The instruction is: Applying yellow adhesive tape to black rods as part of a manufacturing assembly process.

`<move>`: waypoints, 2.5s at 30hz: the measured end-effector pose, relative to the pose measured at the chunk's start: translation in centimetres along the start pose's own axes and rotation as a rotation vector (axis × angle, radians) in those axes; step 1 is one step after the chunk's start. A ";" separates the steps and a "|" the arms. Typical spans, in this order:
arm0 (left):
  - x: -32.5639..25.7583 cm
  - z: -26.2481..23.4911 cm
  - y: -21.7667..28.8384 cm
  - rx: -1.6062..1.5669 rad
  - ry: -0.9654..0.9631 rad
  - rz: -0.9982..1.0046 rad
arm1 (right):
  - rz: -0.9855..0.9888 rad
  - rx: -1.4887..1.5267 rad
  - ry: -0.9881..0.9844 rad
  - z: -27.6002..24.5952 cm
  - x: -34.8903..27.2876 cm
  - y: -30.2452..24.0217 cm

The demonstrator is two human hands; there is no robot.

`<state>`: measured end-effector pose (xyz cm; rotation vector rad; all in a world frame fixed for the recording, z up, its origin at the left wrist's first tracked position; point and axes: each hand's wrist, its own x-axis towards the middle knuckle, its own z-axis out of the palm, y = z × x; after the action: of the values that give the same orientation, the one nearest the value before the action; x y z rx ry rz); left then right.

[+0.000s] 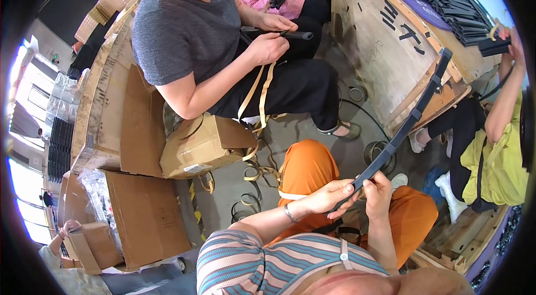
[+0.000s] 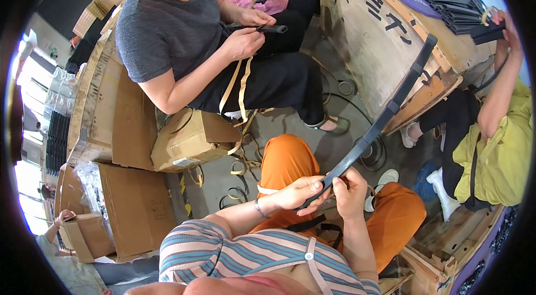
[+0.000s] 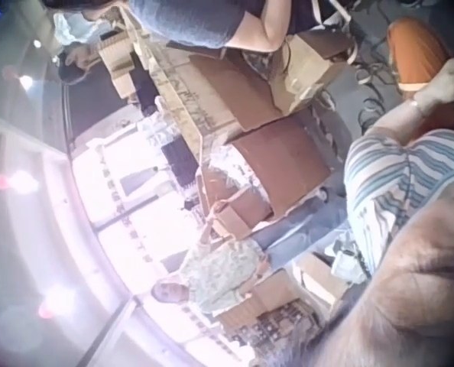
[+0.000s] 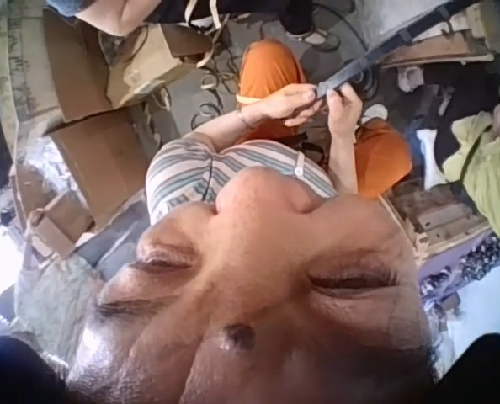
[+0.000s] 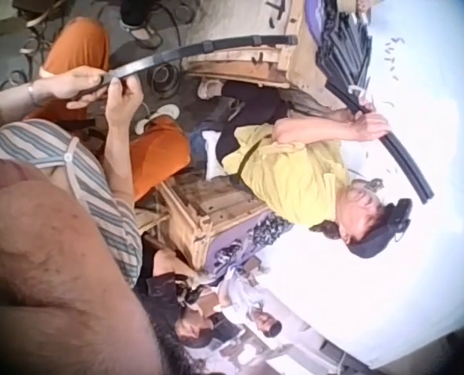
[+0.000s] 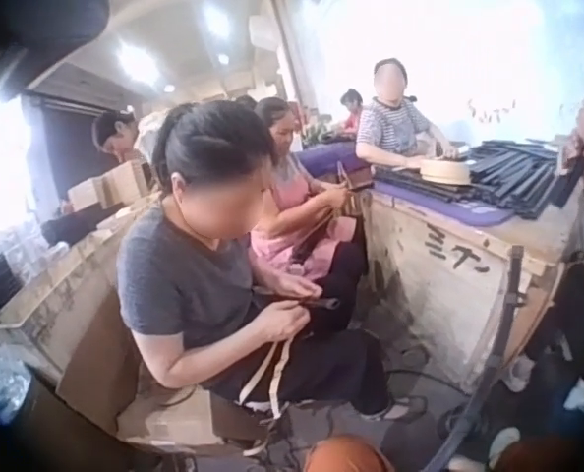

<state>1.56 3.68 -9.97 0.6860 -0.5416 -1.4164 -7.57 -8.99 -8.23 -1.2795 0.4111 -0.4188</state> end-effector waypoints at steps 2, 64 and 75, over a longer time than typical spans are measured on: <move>0.2 -0.2 -0.1 -0.023 -0.027 0.011 | -0.055 -0.056 0.028 0.6 0.3 -1.0; -4.3 12.5 2.9 0.146 0.235 -0.262 | -0.267 -0.270 0.041 -1.7 -10.2 -7.5; -4.2 10.9 2.6 -0.297 -0.104 -0.398 | -0.222 -0.144 -0.105 -1.6 -8.7 -6.8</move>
<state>-4.70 6.77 -0.23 0.4972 -0.2709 -1.8679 -16.28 -7.40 -1.44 -1.4875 0.2133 -0.5132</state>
